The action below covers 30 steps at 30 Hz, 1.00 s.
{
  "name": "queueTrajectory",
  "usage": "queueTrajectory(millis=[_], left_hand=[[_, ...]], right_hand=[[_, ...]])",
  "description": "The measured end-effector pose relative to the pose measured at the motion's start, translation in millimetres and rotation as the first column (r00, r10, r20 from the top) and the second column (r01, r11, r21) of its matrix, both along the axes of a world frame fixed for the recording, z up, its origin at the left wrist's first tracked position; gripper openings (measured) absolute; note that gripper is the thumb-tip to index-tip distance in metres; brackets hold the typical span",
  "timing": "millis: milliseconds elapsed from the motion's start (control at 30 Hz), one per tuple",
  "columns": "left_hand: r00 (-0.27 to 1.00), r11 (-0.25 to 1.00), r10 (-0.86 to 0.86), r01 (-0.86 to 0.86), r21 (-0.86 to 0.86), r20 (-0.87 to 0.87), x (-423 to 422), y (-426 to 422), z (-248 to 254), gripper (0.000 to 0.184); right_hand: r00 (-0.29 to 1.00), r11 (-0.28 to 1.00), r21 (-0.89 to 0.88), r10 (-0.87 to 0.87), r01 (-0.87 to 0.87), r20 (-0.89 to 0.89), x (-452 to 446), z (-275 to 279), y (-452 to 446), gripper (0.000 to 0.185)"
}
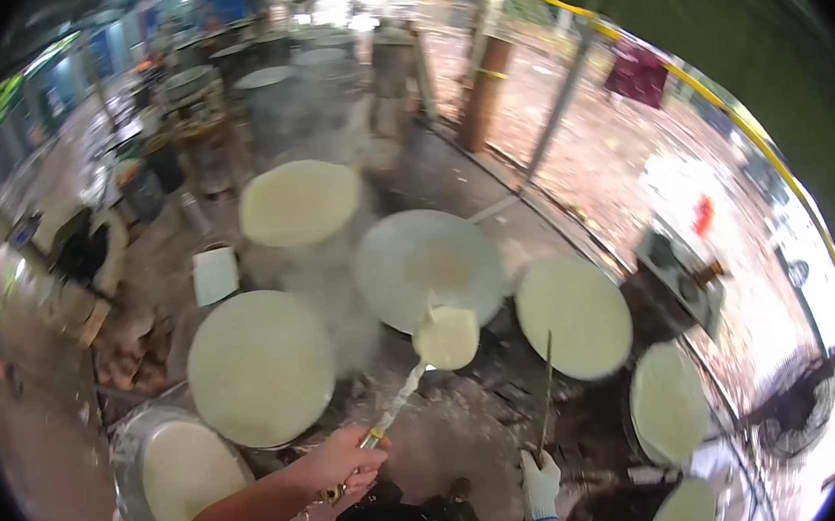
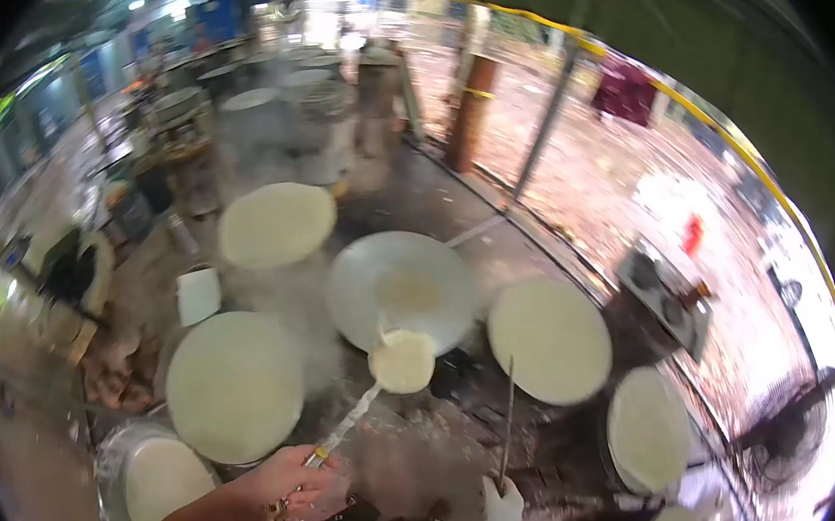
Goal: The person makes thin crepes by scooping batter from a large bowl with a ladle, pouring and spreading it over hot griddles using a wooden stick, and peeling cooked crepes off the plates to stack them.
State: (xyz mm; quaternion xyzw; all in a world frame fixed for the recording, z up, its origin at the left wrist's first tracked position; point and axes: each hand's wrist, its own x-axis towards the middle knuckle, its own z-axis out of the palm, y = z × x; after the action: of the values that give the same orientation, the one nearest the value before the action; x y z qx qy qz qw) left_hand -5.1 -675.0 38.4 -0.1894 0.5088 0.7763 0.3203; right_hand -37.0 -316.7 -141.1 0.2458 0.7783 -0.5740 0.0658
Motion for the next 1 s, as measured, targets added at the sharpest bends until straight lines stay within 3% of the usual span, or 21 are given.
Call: queueTrajectory(millis=[33, 100, 167, 233, 333, 433, 500, 633, 667, 733, 800, 833, 867, 967, 1000], left_hand=[[0.995, 0.993, 0.007, -0.020, 0.120, 0.103, -3, 15, -10, 0.019], [0.939, 0.944, -0.088, -0.028, 0.329, 0.332, -9, 45, -38, 0.016], [0.962, 0.971, -0.175, 0.134, 0.198, 0.209, -5, 84, -58, 0.012], [0.960, 0.959, -0.210, 0.167, 0.228, 0.184, -3, 117, -68, 0.012], [0.937, 0.952, -0.260, 0.209, 0.225, 0.233, 3, 180, -74, 0.013], [0.904, 0.924, -0.335, 0.259, 0.283, 0.267, 13, 253, -74, 0.014], [0.877, 0.908, -0.392, 0.319, 0.273, 0.278, 22, 313, -63, 0.015], [0.822, 0.837, -0.521, 0.440, 0.325, 0.231, 31, 390, -51, 0.016], [0.800, 0.810, -0.558, 0.467, 0.354, 0.220, 33, 414, -48, 0.016], [0.766, 0.781, -0.592, 0.470, 0.411, 0.248, 38, 453, -37, 0.016], [0.730, 0.750, -0.637, 0.511, 0.419, 0.249, 41, 487, -23, 0.015], [0.719, 0.741, -0.653, 0.543, 0.394, 0.237, 42, 504, -16, 0.014], [0.721, 0.745, -0.654, 0.561, 0.361, 0.229, 41, 514, -9, 0.014], [0.680, 0.709, -0.701, 0.631, 0.315, 0.215, 34, 545, 2, 0.013], [0.668, 0.699, -0.713, 0.651, 0.297, 0.213, 32, 554, 4, 0.013]], right_hand=[[0.998, 0.999, -0.012, -0.046, 0.046, 0.030, 11, 5, 15, 0.037], [0.984, 1.000, -0.005, -0.015, 0.014, -0.179, 43, 7, 43, 0.042], [0.995, 0.974, 0.224, -0.012, 0.034, -0.100, 81, 8, 77, 0.044], [0.989, 0.968, 0.206, -0.149, 0.146, 0.000, 119, 13, 107, 0.046], [0.951, 0.957, 0.005, -0.290, 0.291, 0.106, 181, -6, 169, 0.044], [0.895, 0.901, 0.054, -0.433, 0.430, 0.110, 240, -17, 234, 0.039], [0.835, 0.802, 0.309, -0.549, 0.511, 0.045, 271, -14, 281, 0.035], [0.679, 0.515, 0.507, -0.704, 0.691, -0.210, 296, -7, 378, 0.026], [0.640, 0.387, 0.616, -0.725, 0.686, -0.256, 300, -7, 409, 0.026], [0.490, 0.164, 0.637, -0.786, 0.753, -0.377, 316, -15, 472, 0.027], [0.423, 0.064, 0.717, -0.842, 0.694, -0.334, 344, -36, 545, 0.030], [0.423, 0.112, 0.728, -0.868, 0.677, -0.260, 361, -44, 572, 0.036], [0.363, 0.172, 0.516, -0.884, 0.839, -0.295, 357, -24, 589, 0.041], [0.217, 0.202, 0.128, -0.968, 0.971, -0.123, 365, -73, 648, 0.040], [0.282, 0.261, 0.151, -0.949, 0.953, -0.143, 369, -92, 656, 0.039]])
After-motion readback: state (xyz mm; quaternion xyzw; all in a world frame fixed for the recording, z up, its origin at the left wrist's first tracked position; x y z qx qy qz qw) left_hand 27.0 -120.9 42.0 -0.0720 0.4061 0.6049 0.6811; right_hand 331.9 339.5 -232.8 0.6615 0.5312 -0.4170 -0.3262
